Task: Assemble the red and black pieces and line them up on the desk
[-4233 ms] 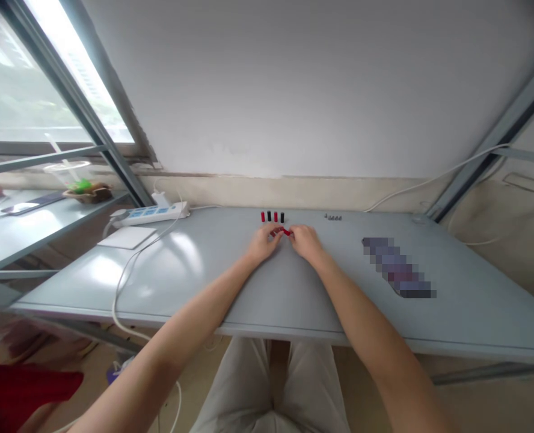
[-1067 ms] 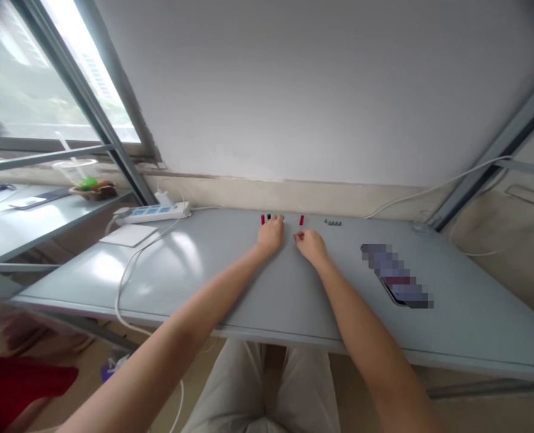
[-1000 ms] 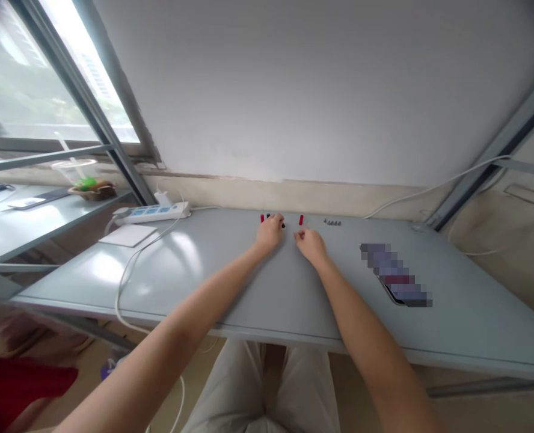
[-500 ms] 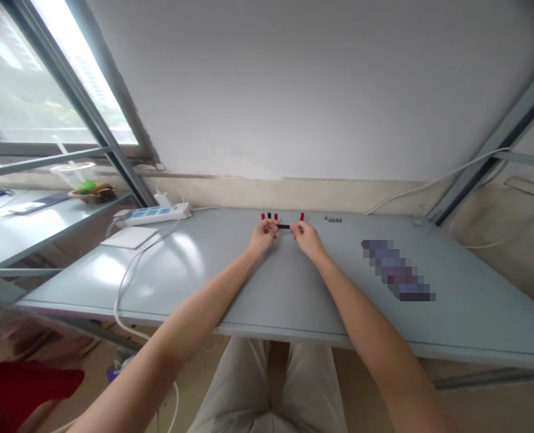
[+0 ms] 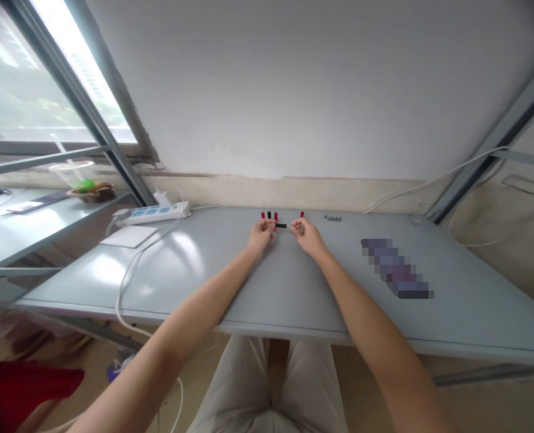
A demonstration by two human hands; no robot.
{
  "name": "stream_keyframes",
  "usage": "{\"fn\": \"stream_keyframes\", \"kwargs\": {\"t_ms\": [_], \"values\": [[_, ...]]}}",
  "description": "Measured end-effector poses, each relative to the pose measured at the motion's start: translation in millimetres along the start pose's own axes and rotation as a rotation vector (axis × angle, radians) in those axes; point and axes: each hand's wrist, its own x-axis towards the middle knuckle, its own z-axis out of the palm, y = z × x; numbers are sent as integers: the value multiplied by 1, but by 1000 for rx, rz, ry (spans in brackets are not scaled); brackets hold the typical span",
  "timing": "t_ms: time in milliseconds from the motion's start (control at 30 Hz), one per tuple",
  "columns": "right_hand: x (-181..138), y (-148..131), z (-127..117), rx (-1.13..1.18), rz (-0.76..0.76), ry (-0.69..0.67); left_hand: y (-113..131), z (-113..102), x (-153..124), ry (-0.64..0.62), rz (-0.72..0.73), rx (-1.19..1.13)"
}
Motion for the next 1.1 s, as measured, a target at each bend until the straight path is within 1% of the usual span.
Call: {"fn": "stream_keyframes", "kwargs": {"t_ms": [133,200,300,333,400,467,533,633,733,867,1100], "values": [[-2,-3,0,-94,17,-73,-4,1,1,-14,26,16],[-3,-4,-2,-210,-23,-81,-7,1,3,-3,47,43],[-3,-3,-6,-419,-88,-73,-12,0,8,47,91,101],[-3,-2,-8,-474,-84,-72,-13,-1,9,61,107,127],[-3,0,-9,-526,-26,-77,-15,-3,11,78,143,193],[-3,0,-9,-485,57,-84,-16,-5,12,78,186,271],[-3,-1,-7,-386,114,-80,-17,-5,11,45,235,351],[-3,-2,-2,-235,126,-78,-17,-3,6,-80,334,429],[-3,1,1,-157,110,-138,-16,0,0,-169,399,470],[-4,3,1,-166,92,-196,-12,1,-4,-203,404,524],[-5,-2,-3,-332,18,-229,-10,1,-7,-230,423,562]]}}
